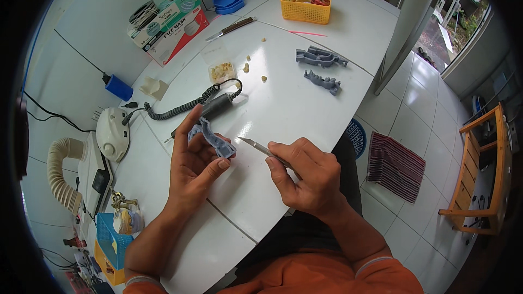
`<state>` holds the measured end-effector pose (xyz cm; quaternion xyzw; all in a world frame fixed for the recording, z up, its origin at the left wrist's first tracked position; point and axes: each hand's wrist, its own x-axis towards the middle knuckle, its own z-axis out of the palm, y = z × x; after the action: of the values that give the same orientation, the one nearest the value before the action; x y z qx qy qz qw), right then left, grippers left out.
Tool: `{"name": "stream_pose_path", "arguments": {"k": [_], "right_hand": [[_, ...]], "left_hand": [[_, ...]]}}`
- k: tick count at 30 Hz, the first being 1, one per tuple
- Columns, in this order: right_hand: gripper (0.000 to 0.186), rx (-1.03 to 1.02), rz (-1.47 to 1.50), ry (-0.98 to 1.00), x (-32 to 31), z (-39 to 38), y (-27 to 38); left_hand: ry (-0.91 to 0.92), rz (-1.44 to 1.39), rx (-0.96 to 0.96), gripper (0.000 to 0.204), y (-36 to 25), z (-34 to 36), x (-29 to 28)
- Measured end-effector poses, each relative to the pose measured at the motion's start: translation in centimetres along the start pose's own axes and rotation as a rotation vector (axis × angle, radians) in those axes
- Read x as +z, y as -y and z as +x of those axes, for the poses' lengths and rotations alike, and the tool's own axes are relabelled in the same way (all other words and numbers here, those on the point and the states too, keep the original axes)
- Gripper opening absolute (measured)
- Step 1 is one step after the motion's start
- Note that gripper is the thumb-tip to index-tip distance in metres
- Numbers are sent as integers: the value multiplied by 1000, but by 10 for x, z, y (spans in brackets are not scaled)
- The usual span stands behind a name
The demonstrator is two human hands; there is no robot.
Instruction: Using a craft knife to scrape and clean a blue 3D printed dental arch model.
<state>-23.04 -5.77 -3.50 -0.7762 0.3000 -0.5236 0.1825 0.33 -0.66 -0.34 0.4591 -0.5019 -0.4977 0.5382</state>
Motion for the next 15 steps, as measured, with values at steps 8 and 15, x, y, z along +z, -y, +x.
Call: {"name": "stream_pose_path", "arguments": {"k": [8,15], "right_hand": [[22,0,-19,11,0,0,-1],[21,8,-19,4,0,-1,-1]], "left_hand": [[14,31,-1,101,4,2,-1],[4,40,9,97,2,2,1]]}}
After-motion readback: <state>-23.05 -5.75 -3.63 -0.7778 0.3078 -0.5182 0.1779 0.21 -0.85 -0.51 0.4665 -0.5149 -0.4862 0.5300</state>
